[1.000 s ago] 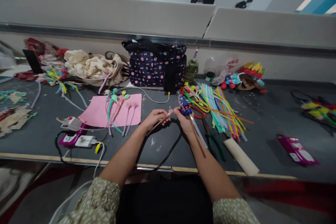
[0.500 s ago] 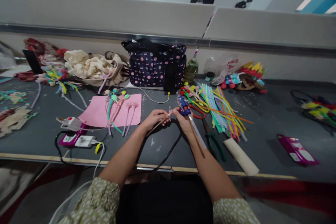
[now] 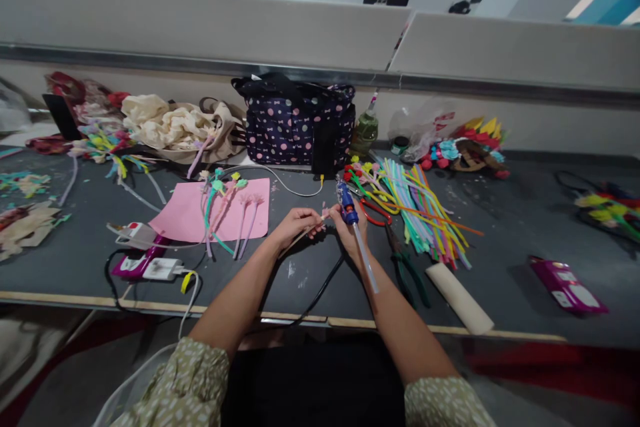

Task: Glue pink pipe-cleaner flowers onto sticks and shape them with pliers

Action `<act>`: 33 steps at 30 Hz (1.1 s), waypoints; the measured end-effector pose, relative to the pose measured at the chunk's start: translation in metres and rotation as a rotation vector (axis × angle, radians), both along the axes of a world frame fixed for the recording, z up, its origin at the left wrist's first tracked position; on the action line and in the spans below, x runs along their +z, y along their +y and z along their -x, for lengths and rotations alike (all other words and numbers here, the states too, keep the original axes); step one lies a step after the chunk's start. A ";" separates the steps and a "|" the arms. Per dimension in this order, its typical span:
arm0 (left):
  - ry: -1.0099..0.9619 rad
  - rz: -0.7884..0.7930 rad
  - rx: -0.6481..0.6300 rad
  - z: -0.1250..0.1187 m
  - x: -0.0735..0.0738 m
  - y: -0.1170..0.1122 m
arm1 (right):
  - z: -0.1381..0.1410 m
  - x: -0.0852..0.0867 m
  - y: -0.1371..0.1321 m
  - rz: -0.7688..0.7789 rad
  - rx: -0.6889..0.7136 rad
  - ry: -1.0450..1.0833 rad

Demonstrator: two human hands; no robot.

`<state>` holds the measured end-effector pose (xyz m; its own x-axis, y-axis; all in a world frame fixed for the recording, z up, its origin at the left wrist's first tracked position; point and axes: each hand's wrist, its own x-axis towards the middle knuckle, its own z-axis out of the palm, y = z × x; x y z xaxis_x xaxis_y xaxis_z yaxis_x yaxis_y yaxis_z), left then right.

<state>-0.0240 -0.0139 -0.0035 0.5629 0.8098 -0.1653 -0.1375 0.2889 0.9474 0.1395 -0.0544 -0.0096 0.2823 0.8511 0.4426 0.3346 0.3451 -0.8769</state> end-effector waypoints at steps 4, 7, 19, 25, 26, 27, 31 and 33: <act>0.000 0.001 -0.001 0.000 0.000 0.000 | -0.001 0.000 0.000 0.001 -0.019 -0.023; -0.002 -0.004 -0.004 0.000 0.000 0.001 | -0.001 0.001 -0.001 -0.006 -0.008 -0.032; 0.008 -0.004 -0.005 0.000 0.000 0.000 | 0.000 0.003 -0.003 0.030 -0.045 -0.081; 0.003 -0.013 -0.015 0.000 -0.001 0.000 | -0.001 0.000 -0.002 0.035 -0.023 -0.084; 0.004 -0.011 -0.012 0.000 -0.001 0.000 | 0.000 0.000 -0.002 0.033 -0.021 -0.079; 0.006 -0.008 -0.007 0.000 -0.001 0.001 | 0.000 0.000 -0.001 0.031 -0.023 -0.077; 0.014 0.006 0.016 0.000 -0.002 0.002 | 0.001 0.001 -0.002 0.006 -0.041 -0.065; 0.007 0.010 0.038 -0.001 -0.001 0.003 | 0.002 0.002 -0.002 -0.011 -0.069 -0.033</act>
<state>-0.0234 -0.0114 -0.0045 0.5306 0.8288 -0.1776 -0.1419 0.2935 0.9454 0.1377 -0.0567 -0.0075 0.3254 0.8250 0.4620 0.3869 0.3297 -0.8612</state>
